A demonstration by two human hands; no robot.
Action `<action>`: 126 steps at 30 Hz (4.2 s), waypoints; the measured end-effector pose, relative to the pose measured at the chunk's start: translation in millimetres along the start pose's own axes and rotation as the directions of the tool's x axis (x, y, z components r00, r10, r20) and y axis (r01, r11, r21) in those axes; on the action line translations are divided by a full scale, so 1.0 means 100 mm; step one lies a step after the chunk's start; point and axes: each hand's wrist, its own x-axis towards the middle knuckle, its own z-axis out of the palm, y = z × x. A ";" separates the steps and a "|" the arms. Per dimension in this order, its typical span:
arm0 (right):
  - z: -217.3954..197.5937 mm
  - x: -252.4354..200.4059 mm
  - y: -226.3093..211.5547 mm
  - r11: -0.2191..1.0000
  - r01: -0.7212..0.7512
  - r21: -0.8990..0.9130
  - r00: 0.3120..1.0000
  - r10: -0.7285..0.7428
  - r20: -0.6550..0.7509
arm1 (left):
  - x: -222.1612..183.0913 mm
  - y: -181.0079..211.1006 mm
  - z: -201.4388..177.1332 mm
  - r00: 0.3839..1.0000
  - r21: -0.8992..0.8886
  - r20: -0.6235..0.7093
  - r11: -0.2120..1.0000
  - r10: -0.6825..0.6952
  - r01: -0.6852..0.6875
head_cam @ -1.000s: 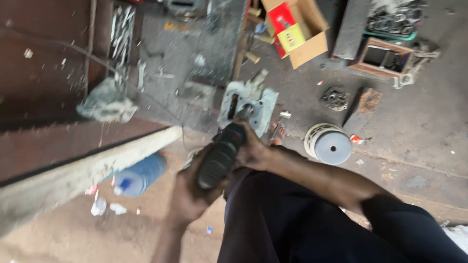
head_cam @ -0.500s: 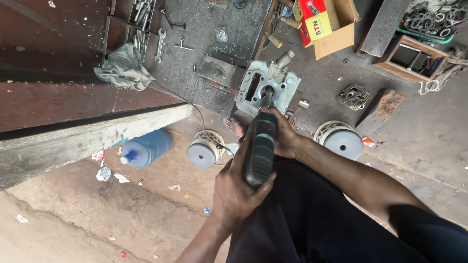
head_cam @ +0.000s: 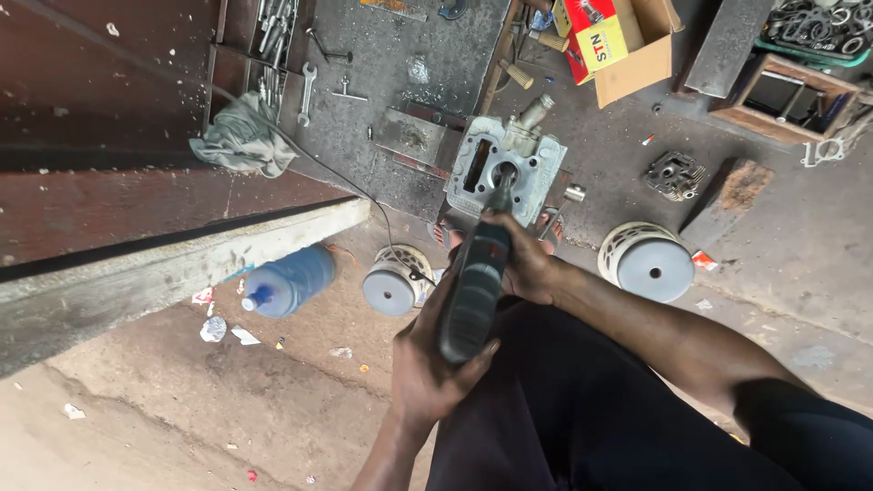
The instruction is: Cleaning and repairing a motorcycle engine cylinder head by grinding the valves with a power drill and attachment.
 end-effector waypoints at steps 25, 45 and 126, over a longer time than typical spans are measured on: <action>-0.01 0.12 0.20 0.992 -0.056 0.112 0.991 0.041 0.128 | -0.13 0.02 -0.10 0.991 -0.064 -0.033 0.990 -0.128 0.126; 0.28 0.06 0.04 0.993 -0.017 0.118 0.981 -0.006 0.192 | -0.15 -0.03 -0.11 0.981 -0.122 -0.052 0.977 -0.185 0.177; 0.06 0.39 0.27 0.994 0.094 0.049 0.995 -0.096 0.027 | -0.26 -0.30 0.08 0.983 -0.150 -0.122 0.981 -0.141 0.122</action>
